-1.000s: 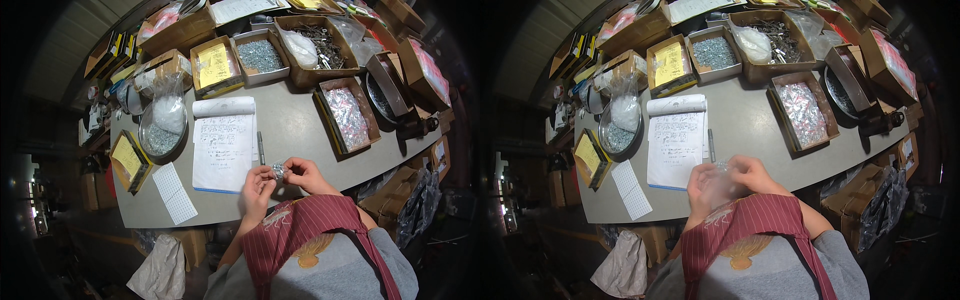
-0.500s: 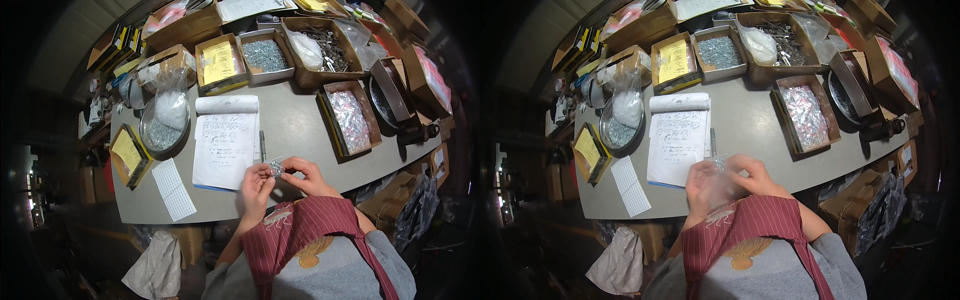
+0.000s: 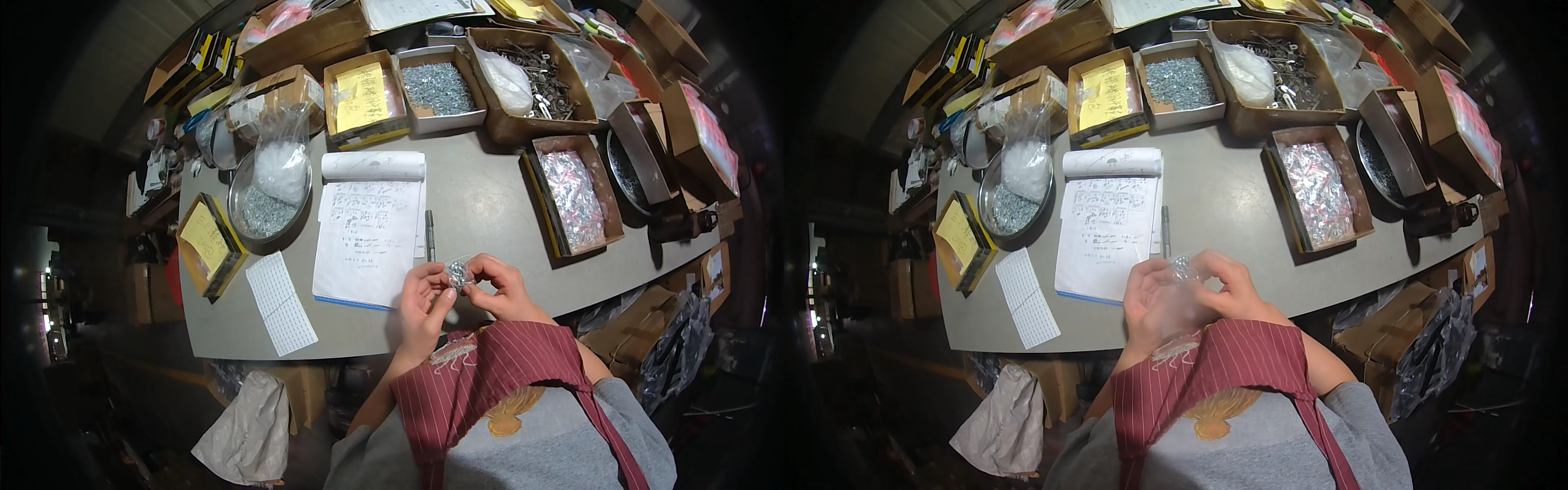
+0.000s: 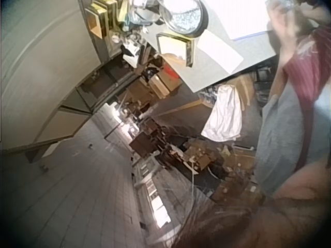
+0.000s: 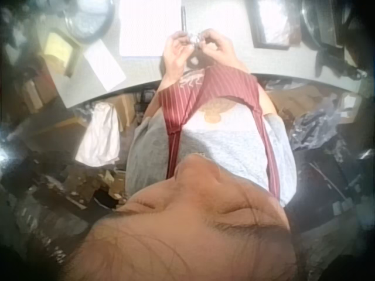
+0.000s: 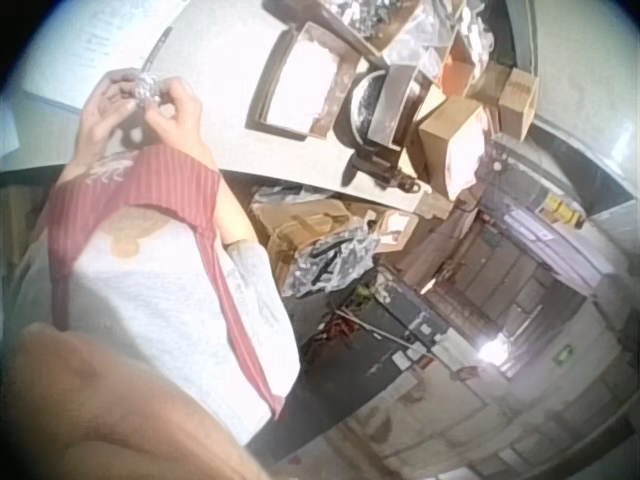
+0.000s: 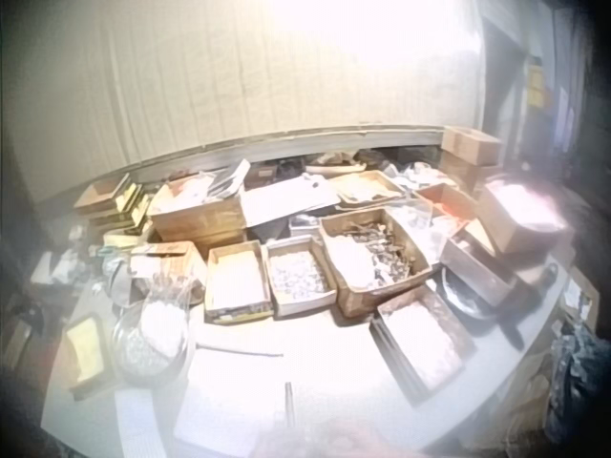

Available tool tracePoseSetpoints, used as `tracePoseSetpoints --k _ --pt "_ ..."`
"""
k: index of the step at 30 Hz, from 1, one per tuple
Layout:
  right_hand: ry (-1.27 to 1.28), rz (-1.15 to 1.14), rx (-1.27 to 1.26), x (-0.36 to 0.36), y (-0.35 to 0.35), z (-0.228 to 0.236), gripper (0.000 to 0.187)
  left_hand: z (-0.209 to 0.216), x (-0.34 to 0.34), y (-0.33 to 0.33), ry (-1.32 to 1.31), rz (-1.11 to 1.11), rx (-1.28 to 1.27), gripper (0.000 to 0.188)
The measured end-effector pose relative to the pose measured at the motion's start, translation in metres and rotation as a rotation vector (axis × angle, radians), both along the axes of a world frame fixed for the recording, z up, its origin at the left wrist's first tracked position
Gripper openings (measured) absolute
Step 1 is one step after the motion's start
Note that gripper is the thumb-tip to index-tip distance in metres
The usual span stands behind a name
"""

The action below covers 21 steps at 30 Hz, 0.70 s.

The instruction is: The person organizes small metal parts and hardware on a cluttered workbench. They move boxes and plastic bags, write on a yellow sticky note with a black marker, and handle small metal pieces by hand.

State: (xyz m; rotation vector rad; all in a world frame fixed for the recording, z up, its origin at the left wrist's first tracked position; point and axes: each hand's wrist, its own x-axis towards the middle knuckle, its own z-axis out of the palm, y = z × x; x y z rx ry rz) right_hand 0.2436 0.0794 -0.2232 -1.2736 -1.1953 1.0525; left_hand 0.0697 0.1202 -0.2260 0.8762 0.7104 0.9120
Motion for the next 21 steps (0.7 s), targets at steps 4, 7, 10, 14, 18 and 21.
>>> tracePoseSetpoints --k 4,7,10,14,18,21 --pt "-0.043 0.015 0.048 0.000 0.001 0.000 0.015 0.001 0.000 0.001 0.028 0.007 0.045 0.042" --pt "-0.011 0.049 0.061 0.002 0.000 -0.008 0.020 0.000 -0.002 0.000 0.075 0.024 0.056 0.041" --pt "0.087 0.066 -0.006 0.001 -0.002 -0.010 0.022 0.000 -0.002 0.000 0.103 0.048 0.083 0.041" --pt "0.232 0.089 -0.124 -0.001 -0.003 -0.011 0.025 -0.001 -0.001 0.000 0.147 0.081 0.134 0.041" --pt "0.261 0.077 -0.170 -0.001 -0.006 -0.019 0.027 0.002 0.000 0.000 0.235 0.069 0.223 0.041" --pt "0.245 0.060 -0.177 0.000 -0.006 -0.023 0.025 0.006 0.001 0.000 0.281 0.060 0.255 0.040"
